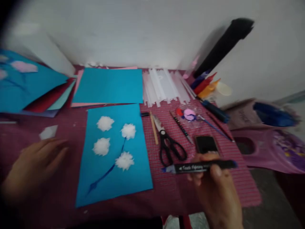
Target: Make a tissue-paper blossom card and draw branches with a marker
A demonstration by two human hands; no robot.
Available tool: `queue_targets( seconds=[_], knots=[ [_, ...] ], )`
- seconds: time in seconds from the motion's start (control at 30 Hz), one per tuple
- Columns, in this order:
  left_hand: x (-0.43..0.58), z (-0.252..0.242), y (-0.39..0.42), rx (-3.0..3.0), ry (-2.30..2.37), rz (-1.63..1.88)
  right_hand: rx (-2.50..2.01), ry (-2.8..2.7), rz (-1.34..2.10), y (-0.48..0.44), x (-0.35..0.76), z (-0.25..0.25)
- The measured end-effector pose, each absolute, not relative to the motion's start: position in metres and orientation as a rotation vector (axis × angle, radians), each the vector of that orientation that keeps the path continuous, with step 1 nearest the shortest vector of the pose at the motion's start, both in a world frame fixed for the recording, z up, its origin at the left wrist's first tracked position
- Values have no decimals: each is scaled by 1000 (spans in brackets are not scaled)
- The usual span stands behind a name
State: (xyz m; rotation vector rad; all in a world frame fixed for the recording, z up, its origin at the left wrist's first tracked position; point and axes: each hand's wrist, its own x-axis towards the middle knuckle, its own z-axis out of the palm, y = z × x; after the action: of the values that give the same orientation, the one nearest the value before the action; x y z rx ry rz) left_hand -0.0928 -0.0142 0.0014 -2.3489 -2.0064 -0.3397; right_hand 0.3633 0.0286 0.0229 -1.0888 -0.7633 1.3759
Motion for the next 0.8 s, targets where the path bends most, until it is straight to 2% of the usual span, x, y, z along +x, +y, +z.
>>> queue_targets(
  seconds=[0.13,0.23,0.37,0.57,0.8],
  knots=[
    [-85,15,-9,-2609,-1640,-331,-964,-926,1548,-34,308,2],
    [-71,9,5,-2768,-1386,-424,-988,-991,1486,-69,269,-16],
    [-72,-18,8,-2768,-1383,-499,-1084,-1074,1342,-91,246,-29],
    [-84,-55,13,-2825,-1526,-722,-1275,-1024,1060,-48,260,-18],
    [-84,-47,18,-2909,-1659,-894,-1362,-1195,1006,24,249,2]
  ],
)
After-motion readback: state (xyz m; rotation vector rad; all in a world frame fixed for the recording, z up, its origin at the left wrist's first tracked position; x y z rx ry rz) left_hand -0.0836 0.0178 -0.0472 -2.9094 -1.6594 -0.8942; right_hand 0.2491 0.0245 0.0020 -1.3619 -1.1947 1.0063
